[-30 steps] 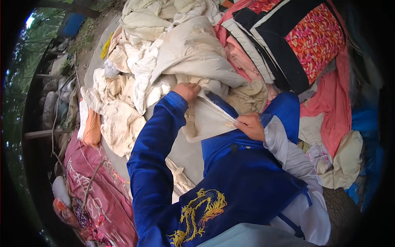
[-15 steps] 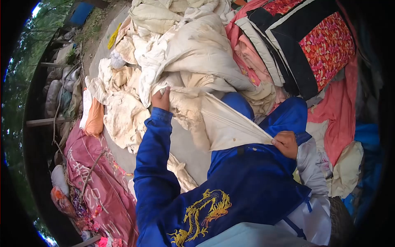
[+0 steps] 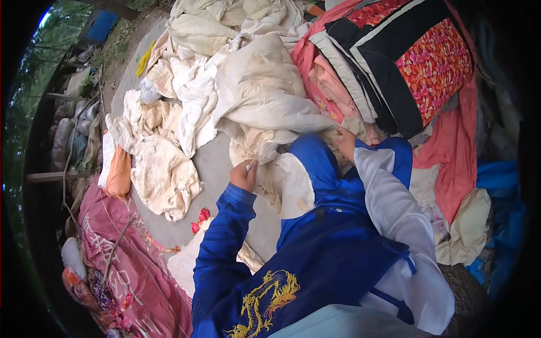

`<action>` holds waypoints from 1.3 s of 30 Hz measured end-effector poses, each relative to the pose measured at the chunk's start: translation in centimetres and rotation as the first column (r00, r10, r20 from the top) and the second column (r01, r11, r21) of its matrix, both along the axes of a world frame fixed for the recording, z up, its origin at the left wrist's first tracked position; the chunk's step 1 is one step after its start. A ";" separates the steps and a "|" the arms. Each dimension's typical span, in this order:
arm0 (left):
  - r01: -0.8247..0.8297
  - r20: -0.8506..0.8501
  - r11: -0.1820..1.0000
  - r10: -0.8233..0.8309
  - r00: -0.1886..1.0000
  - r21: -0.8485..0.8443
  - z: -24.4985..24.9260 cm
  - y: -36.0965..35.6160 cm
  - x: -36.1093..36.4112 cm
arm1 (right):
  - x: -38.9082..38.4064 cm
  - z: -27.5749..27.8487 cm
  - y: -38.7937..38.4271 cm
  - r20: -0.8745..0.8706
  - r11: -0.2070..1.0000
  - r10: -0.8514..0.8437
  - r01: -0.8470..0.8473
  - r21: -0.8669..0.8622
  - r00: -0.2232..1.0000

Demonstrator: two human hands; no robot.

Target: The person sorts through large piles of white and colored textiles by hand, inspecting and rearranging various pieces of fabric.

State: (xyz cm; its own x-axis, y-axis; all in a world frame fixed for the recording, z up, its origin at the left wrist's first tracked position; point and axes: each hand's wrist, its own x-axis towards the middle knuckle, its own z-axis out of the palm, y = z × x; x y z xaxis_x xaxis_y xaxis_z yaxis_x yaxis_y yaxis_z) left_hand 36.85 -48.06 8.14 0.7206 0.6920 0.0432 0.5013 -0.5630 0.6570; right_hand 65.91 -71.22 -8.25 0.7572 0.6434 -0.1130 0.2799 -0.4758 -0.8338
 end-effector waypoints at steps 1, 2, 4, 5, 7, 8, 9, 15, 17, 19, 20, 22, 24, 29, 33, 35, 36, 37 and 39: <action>-0.007 -0.011 1.000 0.007 1.000 0.004 -0.1 -0.6 0.0 | 0.1 -1.1 0.5 0.003 0.997 0.045 -0.045 -0.064 0.999; -0.023 -0.024 1.000 0.023 0.999 -0.010 0.0 -1.1 -0.1 | 0.2 -2.2 1.0 0.000 0.988 0.091 -0.091 -0.128 0.996; -0.056 -0.021 0.998 0.056 0.998 -0.021 0.2 -2.1 0.1 | 0.5 -3.4 2.2 -0.060 0.974 0.131 -0.140 -0.181 0.990; -0.075 -0.021 0.997 0.074 0.997 -0.026 0.1 -2.6 0.0 | 0.6 -4.0 3.1 -0.092 0.964 0.151 -0.167 -0.205 0.984; -0.077 0.036 0.996 0.076 0.996 0.033 -1.0 -2.9 -0.4 | 0.2 -5.2 5.1 -0.081 0.964 0.151 -0.165 -0.209 0.985; -0.090 0.051 0.995 0.088 0.995 0.033 -1.4 -3.1 -0.6 | 0.1 -5.7 6.3 -0.069 0.964 0.155 -0.167 -0.208 0.985; -0.102 0.069 0.994 0.099 0.993 0.033 -1.6 -3.2 -0.7 | 0.1 -7.3 7.4 -0.022 0.971 0.169 -0.170 -0.170 0.985; -0.144 0.104 0.990 0.143 0.984 0.008 -2.4 -1.7 -1.4 | 1.6 -6.2 10.4 -0.146 0.943 0.267 -0.289 -0.166 0.953; -0.218 0.129 0.975 0.220 0.967 -0.032 -3.1 0.0 -1.8 | 3.3 -4.1 11.2 -0.278 0.936 0.252 -0.306 -0.175 0.927; -0.329 0.186 0.939 0.342 0.921 -0.096 -4.2 2.2 -2.7 | 6.5 -0.5 13.4 -0.410 0.999 0.038 -0.026 0.033 0.911; -0.399 0.214 0.914 0.406 0.888 -0.077 -3.5 3.5 -2.5 | 8.3 2.0 14.7 -0.494 0.986 -0.050 0.123 0.116 0.868; -0.447 0.213 0.892 0.449 0.868 -0.061 -2.3 6.8 -3.0 | 13.5 11.5 17.8 -0.397 0.933 -0.074 0.204 0.297 0.915; -0.510 0.218 0.860 0.496 0.841 0.008 -0.8 10.4 -3.9 | 19.2 23.7 20.0 -0.361 0.812 -0.102 0.287 0.509 0.927; -0.479 0.571 0.874 0.435 0.697 -0.082 7.8 17.9 -7.0 | 29.5 50.7 12.8 0.325 0.769 -0.260 -0.009 0.639 0.909; -0.586 0.749 0.799 0.307 0.587 0.132 20.4 19.8 -6.2 | 36.5 57.4 -6.9 0.590 0.838 -0.453 0.095 0.537 0.668; -0.586 0.746 0.807 0.431 0.508 -0.067 23.3 22.3 -7.8 | 40.0 58.5 -18.1 0.666 0.849 -0.521 0.245 0.468 0.534; -0.549 0.805 0.835 0.355 0.476 -0.043 24.2 22.3 -6.9 | 41.7 58.6 -23.8 0.695 0.838 -0.545 0.331 0.434 0.470; -0.511 0.854 0.860 0.277 0.440 -0.016 25.1 22.0 -5.9 | 43.1 58.4 -29.3 0.716 0.817 -0.560 0.418 0.396 0.416; -0.418 0.842 0.908 0.240 0.483 -0.019 25.2 20.2 -4.1 | 45.2 57.0 -38.9 0.754 0.752 -0.566 0.583 0.308 0.332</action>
